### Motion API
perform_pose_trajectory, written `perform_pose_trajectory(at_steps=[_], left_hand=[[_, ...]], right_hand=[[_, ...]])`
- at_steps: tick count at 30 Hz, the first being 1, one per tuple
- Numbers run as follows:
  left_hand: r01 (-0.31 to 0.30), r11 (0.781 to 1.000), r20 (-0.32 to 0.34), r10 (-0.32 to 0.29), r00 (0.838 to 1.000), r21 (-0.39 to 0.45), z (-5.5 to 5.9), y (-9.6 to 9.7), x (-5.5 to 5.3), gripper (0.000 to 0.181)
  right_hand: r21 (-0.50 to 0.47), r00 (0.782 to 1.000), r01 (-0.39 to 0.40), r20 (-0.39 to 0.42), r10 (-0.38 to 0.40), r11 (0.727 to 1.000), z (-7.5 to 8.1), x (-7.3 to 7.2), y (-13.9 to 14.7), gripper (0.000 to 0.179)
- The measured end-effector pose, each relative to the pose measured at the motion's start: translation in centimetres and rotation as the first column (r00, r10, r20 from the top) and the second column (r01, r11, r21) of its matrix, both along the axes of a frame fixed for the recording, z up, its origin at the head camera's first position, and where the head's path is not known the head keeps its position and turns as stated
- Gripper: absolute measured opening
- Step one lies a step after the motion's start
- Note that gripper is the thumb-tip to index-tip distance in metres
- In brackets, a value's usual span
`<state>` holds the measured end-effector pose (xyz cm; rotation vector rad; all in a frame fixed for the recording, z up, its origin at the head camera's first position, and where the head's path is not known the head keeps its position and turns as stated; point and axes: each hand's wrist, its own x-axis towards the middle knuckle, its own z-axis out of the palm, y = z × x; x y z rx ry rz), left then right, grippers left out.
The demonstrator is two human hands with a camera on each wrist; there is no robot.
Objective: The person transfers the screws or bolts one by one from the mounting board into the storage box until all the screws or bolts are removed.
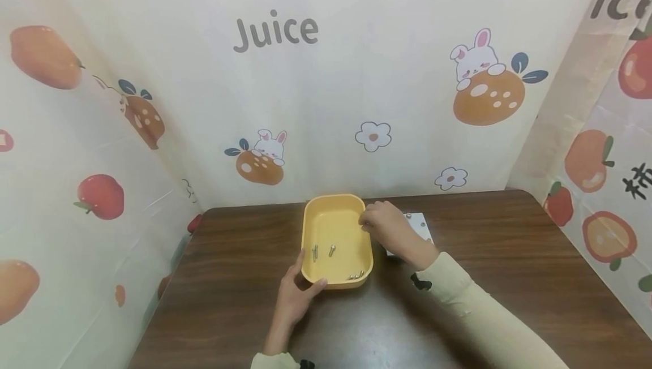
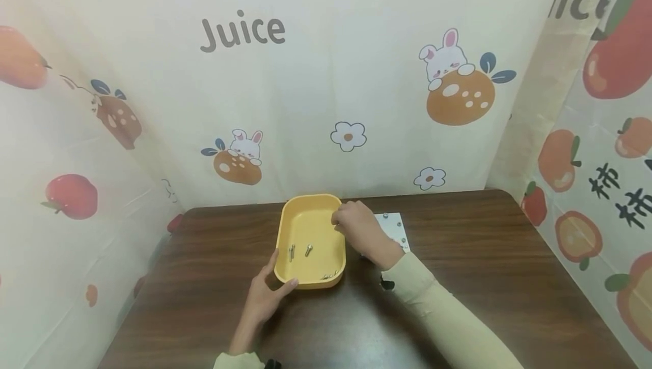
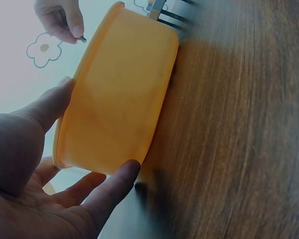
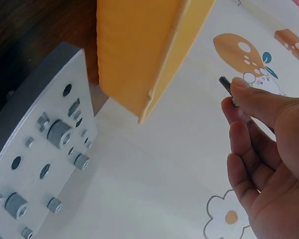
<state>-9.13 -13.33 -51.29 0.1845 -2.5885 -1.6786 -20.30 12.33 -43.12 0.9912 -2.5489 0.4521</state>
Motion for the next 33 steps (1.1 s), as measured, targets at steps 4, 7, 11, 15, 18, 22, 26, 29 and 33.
perform_pose_trajectory(at_steps=[4, 7, 11, 15, 18, 22, 26, 29, 33], left_hand=[[0.000, 1.000, -0.003, 0.000, 1.000, 0.000, -0.1, -0.1, 0.0, 0.094], [-0.005, 1.000, -0.002, 0.005, 1.000, -0.005, -0.2, 0.0, 0.0, 0.094], [-0.007, 1.000, 0.001, 0.007, 1.000, -0.009, -0.1, -0.1, 0.1, 0.095], [0.000, 1.000, -0.004, 0.000, 1.000, -0.001, 0.0, -0.1, 0.0, 0.095], [0.002, 1.000, -0.005, -0.002, 1.000, 0.003, 0.0, -0.1, 0.0, 0.095], [0.001, 1.000, -0.001, -0.001, 1.000, 0.007, -0.1, -0.1, 0.1, 0.095], [0.001, 1.000, -0.001, -0.001, 1.000, 0.010, 0.0, -0.1, 0.1, 0.094], [0.001, 1.000, 0.000, -0.001, 1.000, 0.007, 0.0, -0.1, 0.0, 0.094], [0.000, 1.000, 0.006, 0.000, 1.000, 0.000, 0.0, 0.0, 0.0, 0.094]], right_hand=[[-0.001, 1.000, -0.006, 0.014, 0.006, 1.000, 0.1, 0.1, -0.4, 0.015], [-0.006, 1.000, -0.007, 0.023, 0.008, 1.000, 0.1, 0.1, -0.6, 0.015], [-0.015, 0.999, -0.010, 0.030, 0.010, 1.000, 0.2, 0.3, -1.0, 0.014], [-0.008, 0.999, -0.007, 0.046, 0.007, 1.000, 0.5, 0.5, -1.4, 0.014], [0.009, 0.998, 0.000, 0.058, 0.000, 1.000, 0.5, 0.4, -1.7, 0.015], [0.030, 0.998, 0.002, 0.069, -0.004, 1.000, 0.5, 0.4, -2.0, 0.015], [0.036, 0.997, -0.006, 0.078, 0.003, 0.999, 0.7, 0.4, -2.4, 0.014], [0.038, 0.996, -0.020, 0.085, 0.017, 0.999, 0.8, 0.4, -2.6, 0.012], [0.045, 0.995, -0.030, 0.097, 0.026, 0.999, 1.0, 0.5, -2.9, 0.011]])
